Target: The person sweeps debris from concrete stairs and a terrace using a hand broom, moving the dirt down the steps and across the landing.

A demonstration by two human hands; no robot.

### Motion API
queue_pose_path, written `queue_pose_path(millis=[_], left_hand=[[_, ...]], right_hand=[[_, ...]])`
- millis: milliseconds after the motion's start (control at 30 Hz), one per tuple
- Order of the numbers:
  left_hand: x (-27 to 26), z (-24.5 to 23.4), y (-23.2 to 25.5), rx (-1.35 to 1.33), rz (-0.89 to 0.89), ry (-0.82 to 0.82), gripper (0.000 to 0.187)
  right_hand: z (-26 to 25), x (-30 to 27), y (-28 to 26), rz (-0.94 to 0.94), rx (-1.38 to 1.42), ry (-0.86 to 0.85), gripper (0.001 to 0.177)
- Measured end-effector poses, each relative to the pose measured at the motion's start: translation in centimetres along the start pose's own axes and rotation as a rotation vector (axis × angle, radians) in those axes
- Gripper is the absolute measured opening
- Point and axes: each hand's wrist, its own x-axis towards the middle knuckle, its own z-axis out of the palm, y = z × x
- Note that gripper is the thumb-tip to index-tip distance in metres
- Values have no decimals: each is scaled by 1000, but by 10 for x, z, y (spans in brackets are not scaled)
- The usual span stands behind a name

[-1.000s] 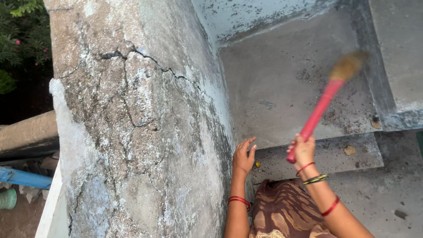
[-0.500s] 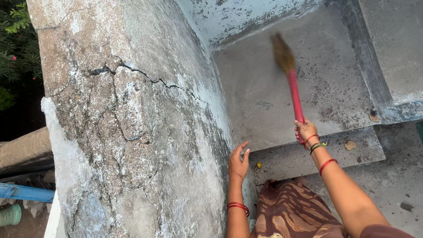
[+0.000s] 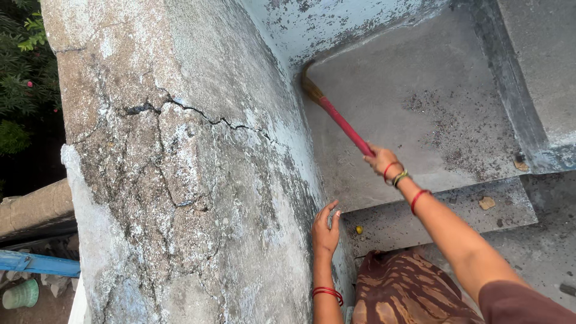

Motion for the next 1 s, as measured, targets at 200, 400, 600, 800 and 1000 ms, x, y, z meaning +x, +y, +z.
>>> queue_pose_path(millis=[200, 400, 600, 800, 1000], left_hand=[[-1, -5, -2, 2, -4, 19, 35], [0, -2, 8, 10, 25, -2, 36], [1, -11, 12, 38, -62, -23, 34], [1, -11, 7, 92, -41, 2, 34], [-3, -4, 5, 71, -66, -46, 35]], right_hand=[[-88, 69, 29, 226, 446, 251, 47], [-44, 24, 23, 113, 156, 577, 63], [-35, -5, 51, -37, -392, 176, 62], [-144, 41, 64, 270, -24, 256, 59], [-191, 57, 74, 254, 539, 490, 30]])
